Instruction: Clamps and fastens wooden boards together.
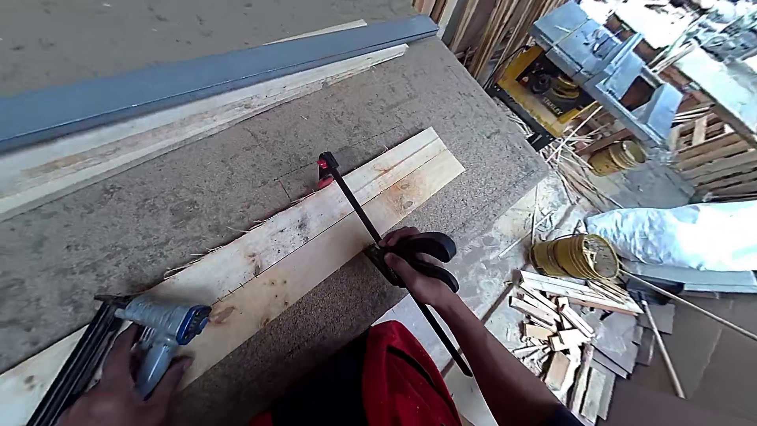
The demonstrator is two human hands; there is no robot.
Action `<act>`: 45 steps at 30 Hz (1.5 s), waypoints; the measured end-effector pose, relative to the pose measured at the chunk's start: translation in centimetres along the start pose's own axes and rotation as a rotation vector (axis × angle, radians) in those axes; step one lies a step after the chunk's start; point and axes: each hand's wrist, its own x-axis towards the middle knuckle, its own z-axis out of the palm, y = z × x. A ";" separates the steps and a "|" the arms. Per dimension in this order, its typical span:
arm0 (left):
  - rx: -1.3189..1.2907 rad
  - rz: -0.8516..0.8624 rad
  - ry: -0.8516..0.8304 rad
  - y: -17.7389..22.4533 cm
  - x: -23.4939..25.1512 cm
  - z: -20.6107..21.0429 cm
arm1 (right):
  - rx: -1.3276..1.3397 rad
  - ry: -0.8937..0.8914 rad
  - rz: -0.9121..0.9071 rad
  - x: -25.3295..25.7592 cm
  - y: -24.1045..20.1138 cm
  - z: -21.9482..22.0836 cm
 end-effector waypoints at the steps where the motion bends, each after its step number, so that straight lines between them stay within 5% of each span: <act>1: 0.009 -0.008 -0.020 0.1 -0.1 -0.3 | -0.023 -0.012 0.024 0.3 -0.1 0.0; 10: 0.179 -0.095 -0.054 2.7 -0.7 -2.1 | 0.136 0.009 -0.009 -1.1 2.9 -1.1; 15: 0.098 0.202 0.166 15.2 3.4 -5.0 | 0.079 -0.008 -0.174 -0.7 2.4 -3.4; 18: 0.029 0.336 0.006 23.3 8.5 -2.3 | 0.055 -0.043 -0.236 -0.5 1.9 -3.6; 22: 0.245 0.292 -0.285 29.8 13.1 2.1 | -0.040 -0.071 -0.274 -0.4 1.8 -3.7; 31: 0.443 0.274 -0.367 31.7 14.6 2.4 | -0.061 -0.006 -0.308 -0.1 3.2 -3.4; 38: 0.460 0.242 -0.374 32.3 14.6 2.3 | -0.031 0.140 -0.199 3.8 0.4 -1.5; 45: 0.455 0.215 -0.389 32.6 14.5 2.0 | -0.072 -0.005 -0.194 2.2 0.6 -3.4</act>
